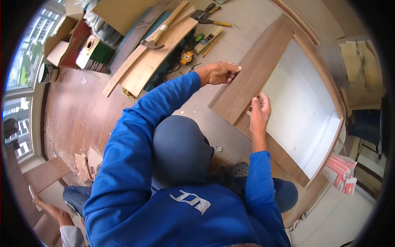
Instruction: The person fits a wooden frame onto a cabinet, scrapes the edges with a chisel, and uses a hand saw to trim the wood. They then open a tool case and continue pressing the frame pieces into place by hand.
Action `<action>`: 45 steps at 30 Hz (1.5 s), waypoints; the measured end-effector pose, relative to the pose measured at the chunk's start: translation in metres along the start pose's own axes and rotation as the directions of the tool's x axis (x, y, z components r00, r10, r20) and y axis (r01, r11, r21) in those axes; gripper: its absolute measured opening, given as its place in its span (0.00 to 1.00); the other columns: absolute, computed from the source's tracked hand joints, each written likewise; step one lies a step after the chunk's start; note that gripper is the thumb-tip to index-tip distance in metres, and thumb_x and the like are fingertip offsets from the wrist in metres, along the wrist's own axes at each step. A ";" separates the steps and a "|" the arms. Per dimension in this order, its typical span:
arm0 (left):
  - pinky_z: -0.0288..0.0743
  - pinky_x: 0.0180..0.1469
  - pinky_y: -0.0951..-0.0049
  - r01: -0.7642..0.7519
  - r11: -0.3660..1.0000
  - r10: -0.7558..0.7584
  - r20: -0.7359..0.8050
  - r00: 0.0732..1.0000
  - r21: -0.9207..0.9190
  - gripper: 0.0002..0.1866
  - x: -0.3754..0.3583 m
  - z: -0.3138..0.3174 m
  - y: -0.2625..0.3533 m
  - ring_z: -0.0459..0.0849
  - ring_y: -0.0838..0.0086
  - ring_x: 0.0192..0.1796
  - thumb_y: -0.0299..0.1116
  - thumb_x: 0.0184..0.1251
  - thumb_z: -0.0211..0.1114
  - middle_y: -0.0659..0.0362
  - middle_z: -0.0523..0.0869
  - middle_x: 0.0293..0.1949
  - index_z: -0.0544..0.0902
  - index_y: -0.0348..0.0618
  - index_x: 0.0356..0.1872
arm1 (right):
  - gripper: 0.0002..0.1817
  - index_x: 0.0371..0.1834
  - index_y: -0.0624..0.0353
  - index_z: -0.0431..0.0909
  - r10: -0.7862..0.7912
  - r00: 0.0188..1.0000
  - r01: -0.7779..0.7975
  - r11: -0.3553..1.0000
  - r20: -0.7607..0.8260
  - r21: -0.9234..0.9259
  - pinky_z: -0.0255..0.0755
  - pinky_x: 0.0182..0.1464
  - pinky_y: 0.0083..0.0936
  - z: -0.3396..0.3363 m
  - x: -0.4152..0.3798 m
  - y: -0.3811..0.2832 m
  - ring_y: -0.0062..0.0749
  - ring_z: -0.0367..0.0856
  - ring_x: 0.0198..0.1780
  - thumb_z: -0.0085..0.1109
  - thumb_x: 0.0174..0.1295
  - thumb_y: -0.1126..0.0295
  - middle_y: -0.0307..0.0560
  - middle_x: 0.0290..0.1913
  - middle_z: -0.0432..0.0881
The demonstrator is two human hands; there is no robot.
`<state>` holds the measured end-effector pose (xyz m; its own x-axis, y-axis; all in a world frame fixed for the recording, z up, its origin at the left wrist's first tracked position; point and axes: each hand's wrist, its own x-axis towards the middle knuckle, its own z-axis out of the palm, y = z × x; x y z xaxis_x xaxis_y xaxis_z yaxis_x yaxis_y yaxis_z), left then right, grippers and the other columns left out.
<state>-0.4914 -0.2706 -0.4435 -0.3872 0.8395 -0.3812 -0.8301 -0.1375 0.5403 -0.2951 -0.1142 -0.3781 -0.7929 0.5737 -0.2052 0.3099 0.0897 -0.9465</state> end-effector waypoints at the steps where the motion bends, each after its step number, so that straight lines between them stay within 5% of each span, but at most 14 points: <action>1: 0.73 0.39 0.74 -0.041 0.998 0.038 -0.069 0.997 -0.042 0.10 -0.008 0.006 -0.004 0.78 0.78 0.36 0.39 0.71 0.75 0.68 0.80 0.33 0.81 0.54 0.38 | 0.27 0.71 0.70 0.72 0.004 1.000 -0.004 1.000 0.015 0.005 0.81 0.50 0.34 0.000 -0.002 -0.003 0.34 0.83 0.50 0.59 0.73 0.67 0.56 0.59 0.84; 4: 0.73 0.38 0.74 -0.051 0.999 0.054 -0.239 0.969 0.016 0.08 -0.020 -0.016 -0.028 0.76 0.79 0.34 0.40 0.77 0.69 0.68 0.79 0.31 0.80 0.53 0.39 | 0.27 0.71 0.71 0.72 0.036 0.998 -0.040 0.996 -0.045 -0.084 0.81 0.52 0.36 0.003 -0.002 -0.009 0.37 0.84 0.51 0.57 0.73 0.67 0.57 0.59 0.84; 6: 0.78 0.39 0.65 0.021 0.977 0.058 -0.361 0.931 0.212 0.11 -0.029 -0.046 -0.045 0.82 0.70 0.34 0.41 0.76 0.67 0.60 0.85 0.32 0.83 0.46 0.38 | 0.26 0.70 0.71 0.72 -0.072 0.996 0.057 0.963 -0.050 -0.263 0.81 0.54 0.37 0.006 -0.005 -0.011 0.42 0.85 0.53 0.56 0.73 0.67 0.60 0.59 0.84; 7: 0.80 0.42 0.61 0.097 0.667 0.240 -0.337 0.910 0.739 0.13 -0.040 -0.062 -0.047 0.85 0.64 0.37 0.43 0.73 0.69 0.54 0.87 0.34 0.85 0.43 0.38 | 0.26 0.70 0.71 0.72 -0.068 0.997 0.055 0.964 -0.041 -0.260 0.81 0.54 0.37 0.008 -0.006 -0.013 0.42 0.85 0.53 0.56 0.73 0.67 0.60 0.59 0.84; 8: 0.81 0.44 0.56 0.187 0.108 0.366 -0.215 0.906 0.976 0.15 -0.050 -0.077 -0.049 0.89 0.57 0.40 0.44 0.70 0.70 0.48 0.90 0.36 0.87 0.40 0.38 | 0.25 0.70 0.71 0.73 -0.113 0.992 0.093 0.946 -0.049 -0.312 0.80 0.54 0.38 0.009 -0.007 -0.015 0.43 0.85 0.53 0.56 0.73 0.67 0.61 0.59 0.85; 10: 0.82 0.46 0.51 0.416 0.022 0.548 -0.359 0.756 0.909 0.15 -0.071 -0.095 -0.034 0.89 0.45 0.45 0.43 0.63 0.71 0.42 0.90 0.39 0.89 0.39 0.33 | 0.25 0.69 0.71 0.73 -0.142 0.989 0.118 0.923 -0.039 -0.366 0.80 0.55 0.39 0.009 -0.009 -0.014 0.45 0.86 0.53 0.56 0.73 0.68 0.62 0.58 0.85; 12: 0.82 0.46 0.51 0.496 0.193 0.787 -0.435 0.438 0.847 0.13 -0.091 -0.111 -0.013 0.89 0.45 0.43 0.40 0.65 0.69 0.44 0.91 0.38 0.89 0.39 0.34 | 0.24 0.69 0.71 0.73 -0.154 0.987 0.126 0.927 -0.053 -0.353 0.80 0.55 0.39 0.009 -0.007 -0.013 0.46 0.86 0.52 0.56 0.73 0.68 0.63 0.58 0.85; 14: 0.82 0.47 0.52 0.486 0.332 0.735 -0.544 0.404 0.809 0.13 -0.109 -0.123 -0.004 0.90 0.49 0.43 0.42 0.66 0.70 0.47 0.91 0.38 0.90 0.42 0.38 | 0.24 0.68 0.71 0.73 -0.153 0.986 0.122 0.926 -0.059 -0.358 0.80 0.55 0.39 0.010 -0.008 -0.015 0.46 0.86 0.52 0.55 0.73 0.68 0.63 0.57 0.85; 20: 0.82 0.48 0.51 0.535 0.184 0.662 -0.506 0.552 0.824 0.12 -0.112 -0.102 -0.032 0.90 0.48 0.44 0.39 0.64 0.68 0.44 0.91 0.39 0.88 0.41 0.40 | 0.23 0.68 0.71 0.73 -0.150 0.987 0.119 0.928 -0.061 -0.354 0.80 0.54 0.40 0.008 -0.006 -0.011 0.46 0.86 0.51 0.55 0.73 0.70 0.62 0.55 0.85; 22: 0.84 0.50 0.50 0.631 -0.093 0.663 -0.425 0.617 0.770 0.13 -0.111 -0.107 -0.041 0.90 0.47 0.46 0.37 0.65 0.65 0.42 0.91 0.42 0.87 0.41 0.43 | 0.23 0.68 0.71 0.73 -0.141 0.988 0.117 0.941 -0.056 -0.319 0.80 0.54 0.40 0.011 -0.006 -0.014 0.46 0.86 0.51 0.55 0.73 0.70 0.62 0.54 0.85; 32: 0.85 0.48 0.50 0.713 -0.063 0.627 -0.528 0.573 0.699 0.11 -0.102 -0.112 -0.067 0.91 0.46 0.47 0.31 0.70 0.58 0.42 0.91 0.43 0.85 0.40 0.45 | 0.22 0.67 0.71 0.74 -0.181 0.981 0.148 0.927 -0.066 -0.343 0.80 0.52 0.40 0.011 -0.005 -0.012 0.46 0.85 0.49 0.56 0.72 0.71 0.63 0.54 0.85; 34: 0.84 0.48 0.48 0.622 -0.192 0.774 -0.273 0.572 0.759 0.10 -0.099 -0.105 -0.066 0.90 0.47 0.46 0.32 0.71 0.58 0.41 0.89 0.41 0.85 0.39 0.43 | 0.22 0.66 0.72 0.74 -0.177 0.982 0.144 0.926 -0.066 -0.350 0.80 0.52 0.40 0.011 -0.006 -0.009 0.46 0.85 0.48 0.55 0.72 0.71 0.63 0.54 0.84; 38: 0.82 0.49 0.47 0.523 -0.119 0.839 -0.196 0.507 0.844 0.10 -0.059 -0.090 -0.006 0.88 0.47 0.47 0.33 0.72 0.58 0.41 0.88 0.41 0.84 0.38 0.42 | 0.22 0.66 0.72 0.74 -0.231 0.971 0.193 0.906 -0.058 -0.377 0.80 0.51 0.40 0.008 -0.005 -0.007 0.46 0.85 0.47 0.55 0.72 0.71 0.62 0.54 0.84; 45: 0.83 0.54 0.52 0.504 -0.131 0.780 -0.225 0.584 0.854 0.09 0.008 -0.138 0.047 0.88 0.47 0.50 0.29 0.70 0.59 0.42 0.87 0.48 0.84 0.38 0.45 | 0.23 0.68 0.70 0.74 -0.154 0.986 0.122 0.922 -0.057 -0.367 0.79 0.54 0.38 0.011 -0.007 -0.016 0.43 0.85 0.49 0.53 0.72 0.72 0.61 0.56 0.85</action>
<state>-0.5887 -0.3431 -0.5242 -0.9639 0.2646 0.0302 0.2562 0.8900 0.3772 -0.3003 -0.1288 -0.3645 -0.7997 0.5989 -0.0428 0.3815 0.4518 -0.8065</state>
